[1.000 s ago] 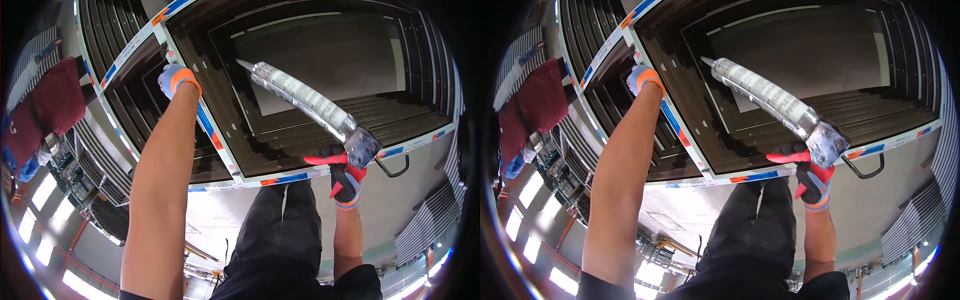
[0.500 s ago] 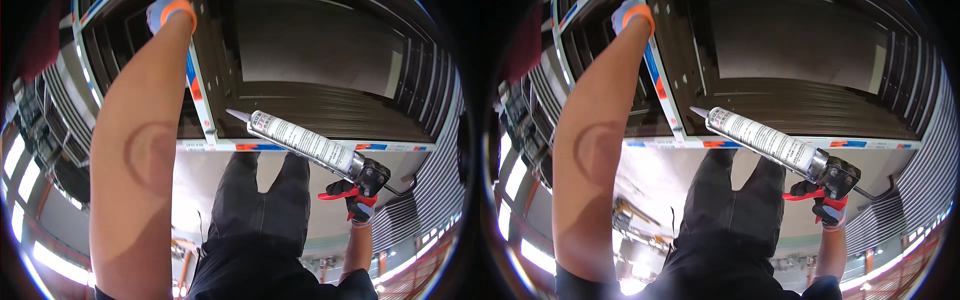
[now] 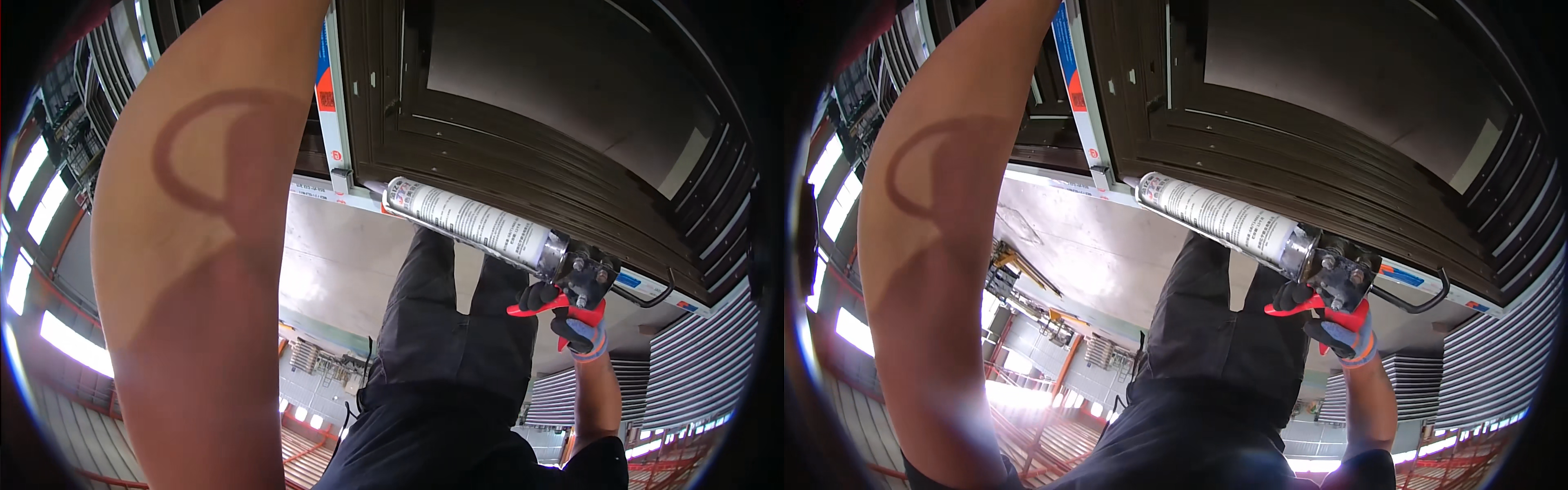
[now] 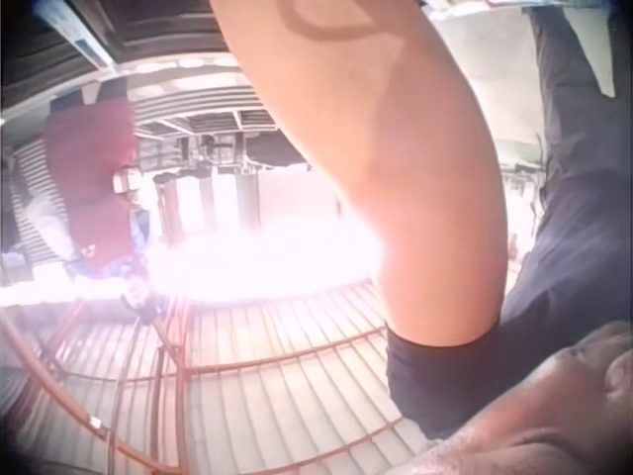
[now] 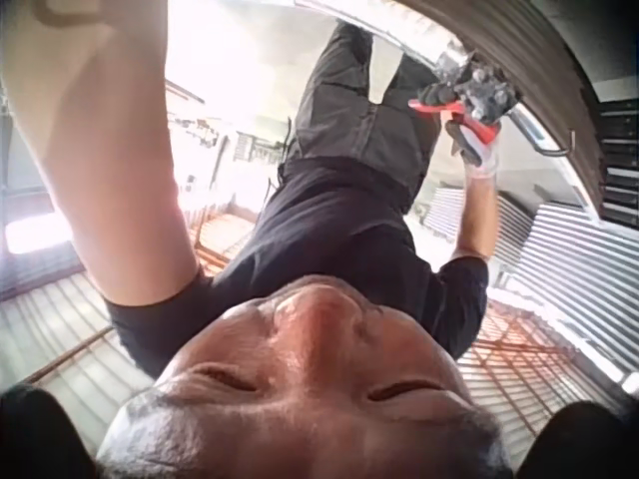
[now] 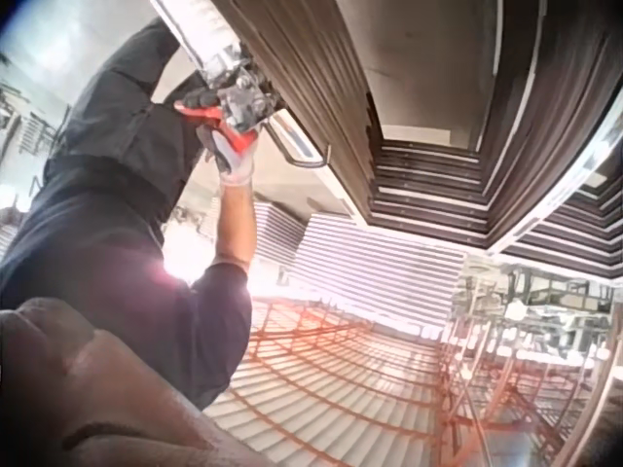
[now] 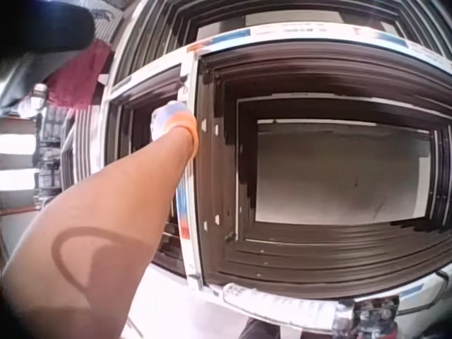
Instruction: Apply sealant to the interior joints of window frames using a caulking gun.
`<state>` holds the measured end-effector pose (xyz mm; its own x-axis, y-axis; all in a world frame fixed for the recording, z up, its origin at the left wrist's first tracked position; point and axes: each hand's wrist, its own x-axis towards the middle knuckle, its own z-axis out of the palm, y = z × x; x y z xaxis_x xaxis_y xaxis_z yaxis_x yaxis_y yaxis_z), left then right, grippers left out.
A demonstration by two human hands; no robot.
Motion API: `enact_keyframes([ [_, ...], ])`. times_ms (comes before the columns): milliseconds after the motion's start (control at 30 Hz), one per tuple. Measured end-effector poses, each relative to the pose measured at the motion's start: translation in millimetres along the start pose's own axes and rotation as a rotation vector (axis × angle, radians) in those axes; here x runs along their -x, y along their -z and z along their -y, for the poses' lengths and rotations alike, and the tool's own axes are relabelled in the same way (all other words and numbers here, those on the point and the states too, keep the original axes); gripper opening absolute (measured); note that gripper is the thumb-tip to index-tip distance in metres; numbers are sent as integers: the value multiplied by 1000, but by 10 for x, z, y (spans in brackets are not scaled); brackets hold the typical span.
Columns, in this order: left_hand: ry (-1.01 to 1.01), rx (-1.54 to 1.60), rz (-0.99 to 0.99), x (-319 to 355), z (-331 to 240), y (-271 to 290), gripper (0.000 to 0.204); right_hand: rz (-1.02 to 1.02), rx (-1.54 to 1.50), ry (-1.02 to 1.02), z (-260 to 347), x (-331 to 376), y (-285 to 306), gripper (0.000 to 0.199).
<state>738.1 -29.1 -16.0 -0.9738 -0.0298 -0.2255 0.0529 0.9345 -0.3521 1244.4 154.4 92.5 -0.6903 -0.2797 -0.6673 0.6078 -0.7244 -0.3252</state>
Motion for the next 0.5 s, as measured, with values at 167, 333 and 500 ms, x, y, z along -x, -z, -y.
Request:
enact_keyframes([
  [167, 295, 305, -74, -17, -55, -7, 34, 55, 3, 0, 27, -194, -6, 44],
  [333, 182, 186, -18, -67, -18, -39, 34, 24, 71, 17, 39, -263, -92, 44],
  [500, 253, 236, -43, -24, -78, 0, 30, -12, 54, 11, 76, -342, -87, 44],
])
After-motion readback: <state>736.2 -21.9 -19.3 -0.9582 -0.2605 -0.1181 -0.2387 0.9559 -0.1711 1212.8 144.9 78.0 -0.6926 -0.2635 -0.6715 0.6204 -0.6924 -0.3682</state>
